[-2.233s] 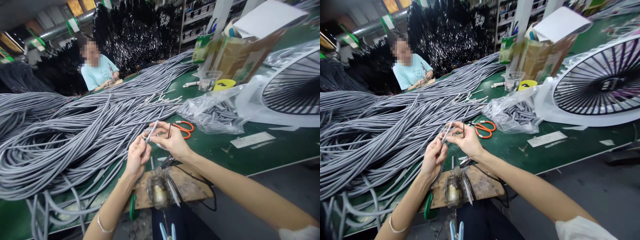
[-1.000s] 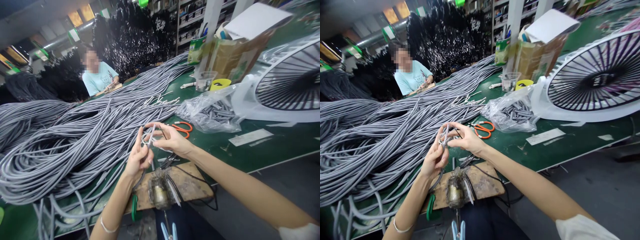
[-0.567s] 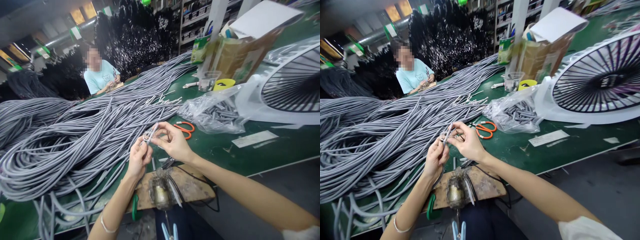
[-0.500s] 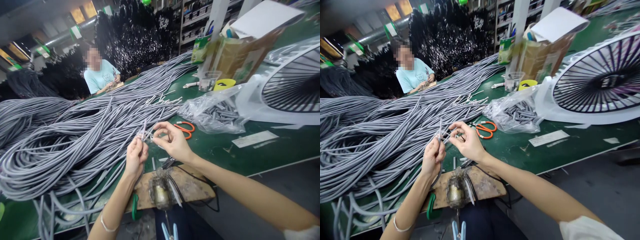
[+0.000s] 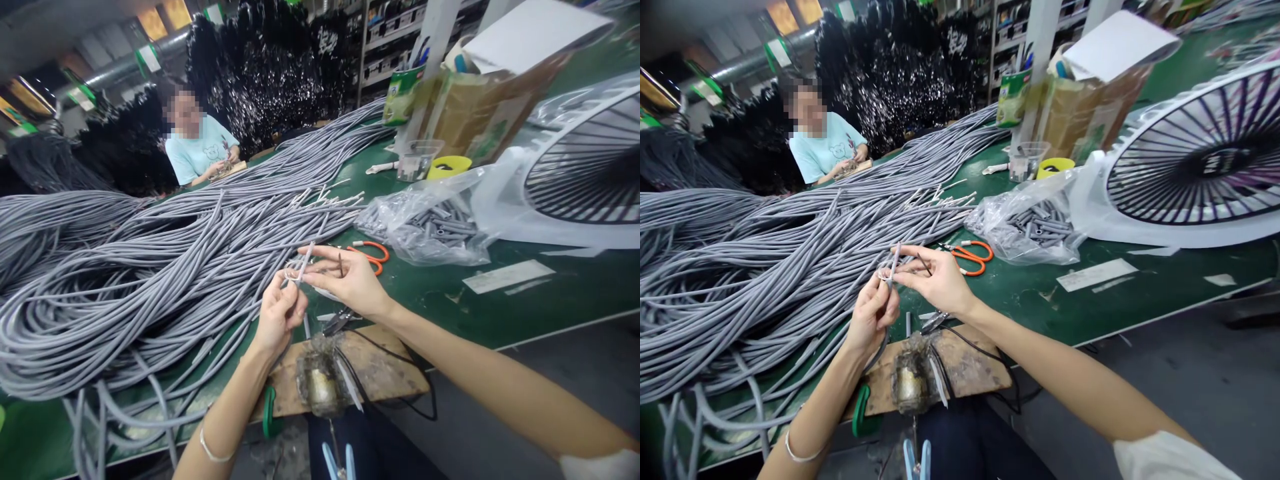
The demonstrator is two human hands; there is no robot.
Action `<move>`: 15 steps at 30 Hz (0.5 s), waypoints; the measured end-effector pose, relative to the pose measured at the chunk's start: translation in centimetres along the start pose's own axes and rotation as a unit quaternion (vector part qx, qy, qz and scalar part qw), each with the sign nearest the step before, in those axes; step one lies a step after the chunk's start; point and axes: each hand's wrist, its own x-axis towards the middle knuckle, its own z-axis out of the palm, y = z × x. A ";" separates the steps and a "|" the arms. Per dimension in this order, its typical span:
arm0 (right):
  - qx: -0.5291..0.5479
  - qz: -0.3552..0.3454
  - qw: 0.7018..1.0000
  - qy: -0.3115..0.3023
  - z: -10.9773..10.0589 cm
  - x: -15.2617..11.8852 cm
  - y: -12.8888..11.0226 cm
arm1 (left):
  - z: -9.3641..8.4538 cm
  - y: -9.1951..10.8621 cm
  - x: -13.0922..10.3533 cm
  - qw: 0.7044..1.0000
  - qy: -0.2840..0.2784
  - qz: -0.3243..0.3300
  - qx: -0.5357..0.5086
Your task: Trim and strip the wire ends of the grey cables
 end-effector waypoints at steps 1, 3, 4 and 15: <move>0.003 0.007 1.000 0.002 0.0 0.0 0.0 | 0.0 0.0 0.0 1.000 0.002 0.004 0.000; 0.005 0.008 1.000 0.006 0.0 0.1 -0.1 | 0.0 0.0 0.0 1.000 0.001 0.012 0.004; 0.002 0.002 1.000 0.009 0.0 0.0 -0.2 | 0.0 0.0 0.0 1.000 -0.002 0.014 0.008; 0.020 0.064 0.996 0.050 0.6 0.3 0.6 | -0.1 -0.5 -0.1 0.995 -0.006 0.033 0.091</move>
